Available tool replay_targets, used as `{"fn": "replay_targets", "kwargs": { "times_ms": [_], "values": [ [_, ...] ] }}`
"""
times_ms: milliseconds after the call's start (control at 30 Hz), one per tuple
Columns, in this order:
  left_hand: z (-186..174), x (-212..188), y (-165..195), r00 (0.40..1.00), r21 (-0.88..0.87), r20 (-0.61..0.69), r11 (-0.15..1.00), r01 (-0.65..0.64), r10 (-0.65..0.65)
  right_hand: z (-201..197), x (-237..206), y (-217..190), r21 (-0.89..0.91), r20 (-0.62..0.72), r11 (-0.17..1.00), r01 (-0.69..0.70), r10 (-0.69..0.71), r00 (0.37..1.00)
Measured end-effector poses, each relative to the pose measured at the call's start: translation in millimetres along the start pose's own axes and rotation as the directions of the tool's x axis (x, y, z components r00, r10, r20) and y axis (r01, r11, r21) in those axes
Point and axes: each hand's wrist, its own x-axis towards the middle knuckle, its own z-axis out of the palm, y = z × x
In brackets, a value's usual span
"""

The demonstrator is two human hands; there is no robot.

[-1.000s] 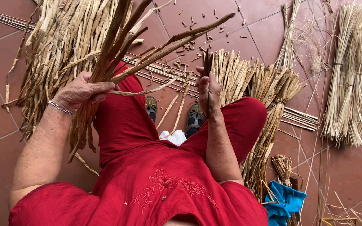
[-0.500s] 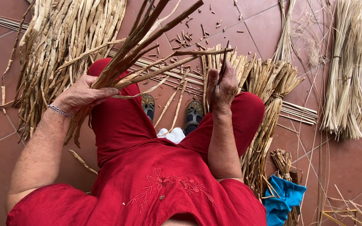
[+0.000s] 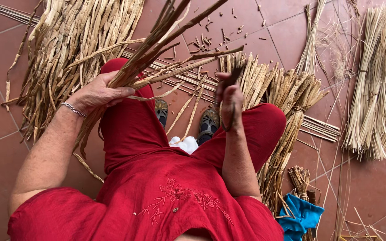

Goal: The person sits on a tiled floor sorting through bundles of dried plant stalks. They pick up stalks, trim off ends and unwanted pieces with scissors, strip loose fragments by hand, and set the cleaned stalks into separate piles while discarding trimmings on the floor.

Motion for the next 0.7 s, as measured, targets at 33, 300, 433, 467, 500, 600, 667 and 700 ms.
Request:
{"fn": "replay_targets", "kwargs": {
  "times_ms": [33, 300, 433, 467, 500, 600, 667, 700],
  "values": [
    [3, 0, 3, 1.0, 0.001, 0.0, 1.0, -0.007, 0.007, 10, 0, -1, 0.047, 0.105, 0.996, -0.081, 0.076, 0.992],
    [18, 6, 8, 0.999, 0.064, 0.031, 0.998, 0.017, -0.019, 54, 5, 7, -0.232, 0.224, 0.938, -0.257, 0.309, 0.924],
    [18, 10, 6, 0.998, 0.142, 0.05, 0.989, 0.031, -0.038, 56, 9, 7, -0.366, 0.171, 0.914, -0.175, 0.251, 0.953],
    [19, 10, 6, 0.998, 0.12, 0.049, 0.992, 0.033, -0.039, 57, 9, 7, -0.386, 0.168, 0.912, -0.141, 0.22, 0.961],
    [19, 11, 6, 0.998, 0.096, 0.049, 0.995, 0.035, -0.04, 58, 8, 7, -0.463, 0.158, 0.884, -0.066, 0.155, 0.975],
    [20, 10, 8, 0.997, 0.105, 0.053, 0.993, 0.05, -0.055, 64, 6, 10, -0.615, 0.152, 0.784, 0.082, 0.016, 0.988],
    [20, 9, 10, 0.996, 0.131, 0.059, 0.99, 0.061, -0.069, 68, 5, 13, -0.636, 0.142, 0.768, 0.081, 0.013, 0.99],
    [19, 9, 11, 0.995, 0.141, 0.062, 0.988, 0.065, -0.074, 69, 5, 14, -0.656, 0.142, 0.753, 0.056, 0.049, 0.989]
  ]
}}
